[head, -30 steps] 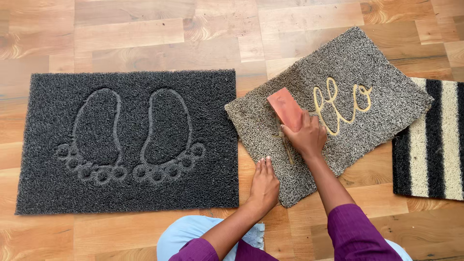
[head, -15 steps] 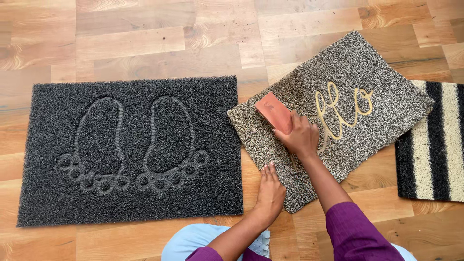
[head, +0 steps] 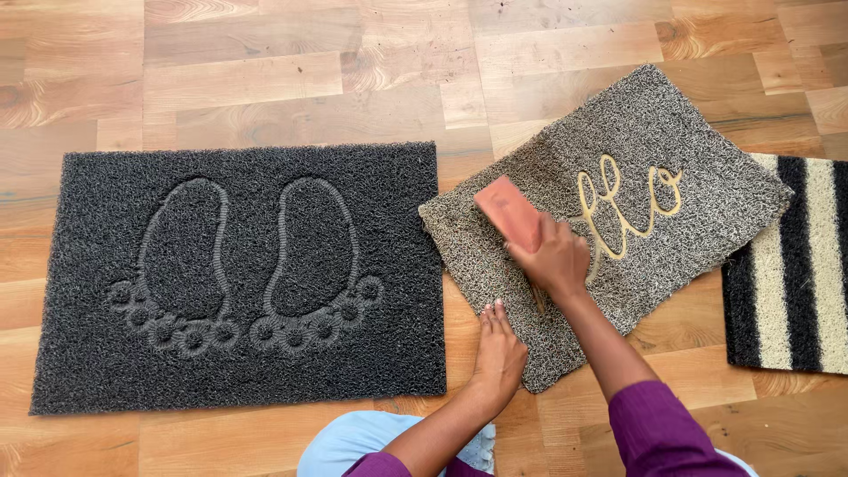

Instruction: The person sits on a wooden floor and scrubs several doormats with a red scrubbing block. They clean a dark mat with footprints, a striped mat, and a mat with the word 'hello' by scrubbing the surfaces and moving the mats to access different areas.

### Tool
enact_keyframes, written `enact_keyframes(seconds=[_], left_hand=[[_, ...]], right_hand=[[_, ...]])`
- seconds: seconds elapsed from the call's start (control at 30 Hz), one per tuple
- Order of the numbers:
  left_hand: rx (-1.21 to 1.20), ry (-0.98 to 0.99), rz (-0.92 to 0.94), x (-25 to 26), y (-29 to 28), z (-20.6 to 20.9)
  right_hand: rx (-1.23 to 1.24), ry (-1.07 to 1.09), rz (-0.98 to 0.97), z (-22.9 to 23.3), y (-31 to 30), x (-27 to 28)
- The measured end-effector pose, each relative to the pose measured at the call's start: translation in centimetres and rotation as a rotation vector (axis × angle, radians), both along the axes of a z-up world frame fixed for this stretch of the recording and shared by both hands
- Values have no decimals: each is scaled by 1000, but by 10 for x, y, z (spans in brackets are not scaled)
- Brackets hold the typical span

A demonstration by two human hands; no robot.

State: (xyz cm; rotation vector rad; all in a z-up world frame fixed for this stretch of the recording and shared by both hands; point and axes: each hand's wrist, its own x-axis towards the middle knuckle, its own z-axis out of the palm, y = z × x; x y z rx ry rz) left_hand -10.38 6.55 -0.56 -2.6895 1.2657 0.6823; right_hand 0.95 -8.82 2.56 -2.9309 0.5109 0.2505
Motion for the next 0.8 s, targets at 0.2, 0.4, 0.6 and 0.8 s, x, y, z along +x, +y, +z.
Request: enact_keyframes(seconds=[0.2, 0.4, 0.6, 0.8], left_hand=[[-53, -42, 36, 1, -4, 5], [-74, -116, 67, -5, -6, -8], [-41, -82, 35, 4, -1, -1], [-99, -13, 79, 8, 0, 11]], right_hand=[[-20, -176, -175, 18, -43, 51], [71, -111, 172, -6, 10, -13], [-217, -288, 338, -1, -25, 39], [-98, -173, -156, 29, -79, 84]])
